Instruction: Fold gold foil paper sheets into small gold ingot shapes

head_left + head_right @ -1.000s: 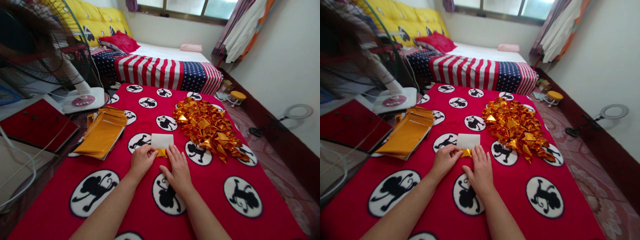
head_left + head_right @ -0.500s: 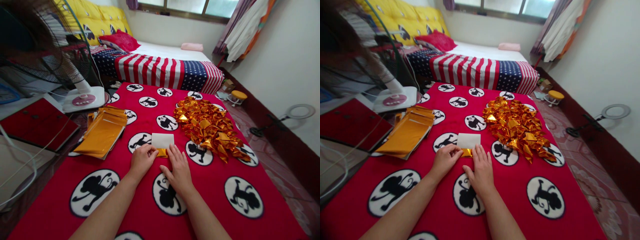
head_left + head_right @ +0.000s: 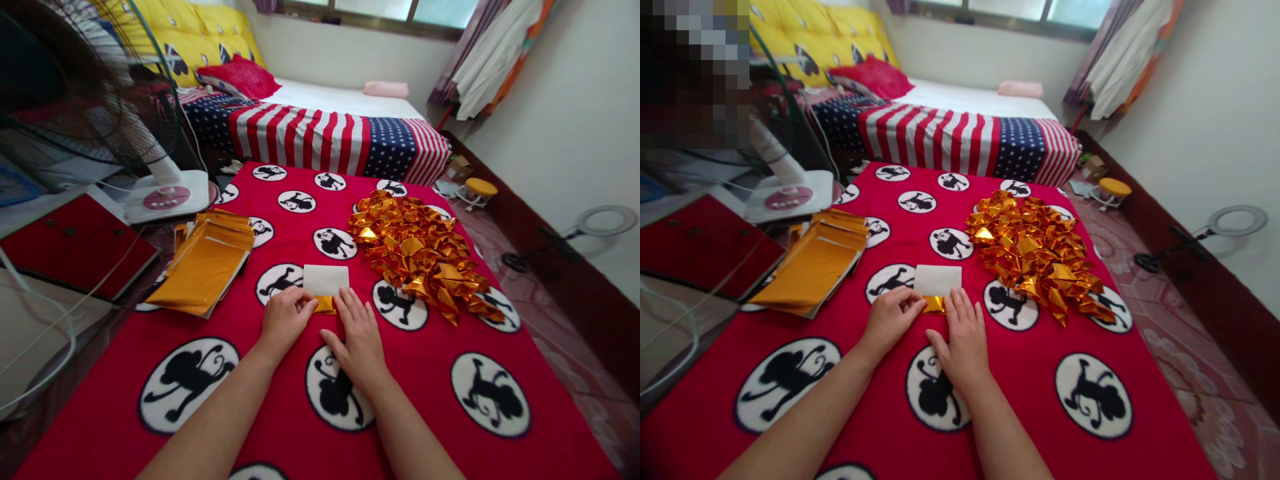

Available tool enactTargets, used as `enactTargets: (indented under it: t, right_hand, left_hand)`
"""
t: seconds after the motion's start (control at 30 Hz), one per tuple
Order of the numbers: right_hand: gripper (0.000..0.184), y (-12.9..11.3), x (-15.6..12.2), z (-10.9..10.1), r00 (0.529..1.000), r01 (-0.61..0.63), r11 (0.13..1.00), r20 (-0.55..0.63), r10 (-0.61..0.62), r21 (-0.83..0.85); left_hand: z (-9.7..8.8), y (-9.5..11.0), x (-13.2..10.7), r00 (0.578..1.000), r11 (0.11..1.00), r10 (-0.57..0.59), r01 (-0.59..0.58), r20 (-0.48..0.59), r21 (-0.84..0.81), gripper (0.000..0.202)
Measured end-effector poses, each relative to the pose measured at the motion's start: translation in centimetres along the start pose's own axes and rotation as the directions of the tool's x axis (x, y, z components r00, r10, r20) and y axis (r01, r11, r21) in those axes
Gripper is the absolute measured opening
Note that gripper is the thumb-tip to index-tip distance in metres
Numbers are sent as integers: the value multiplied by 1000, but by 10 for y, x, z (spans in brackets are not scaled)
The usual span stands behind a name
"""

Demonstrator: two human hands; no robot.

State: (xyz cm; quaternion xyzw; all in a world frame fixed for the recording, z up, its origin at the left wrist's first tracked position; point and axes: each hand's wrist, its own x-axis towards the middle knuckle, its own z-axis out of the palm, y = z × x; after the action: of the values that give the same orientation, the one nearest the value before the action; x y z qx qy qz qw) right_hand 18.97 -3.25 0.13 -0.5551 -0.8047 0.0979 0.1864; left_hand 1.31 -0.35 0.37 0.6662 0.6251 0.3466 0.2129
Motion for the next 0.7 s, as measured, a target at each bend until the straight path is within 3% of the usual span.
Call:
enactTargets:
  t: [0.5, 0.7]
  right_hand:
    - [62, 1, 1, 0, 1000, 5, 1000, -10, -5, 13]
    - [60, 2, 4, 1, 995, -8, 996, -95, 16, 90]
  left_hand:
    - [2, 0, 1, 1000, 1000, 0, 0, -24, -12, 8]
    - [3, 0, 2, 999, 1000, -10, 10, -31, 2, 5]
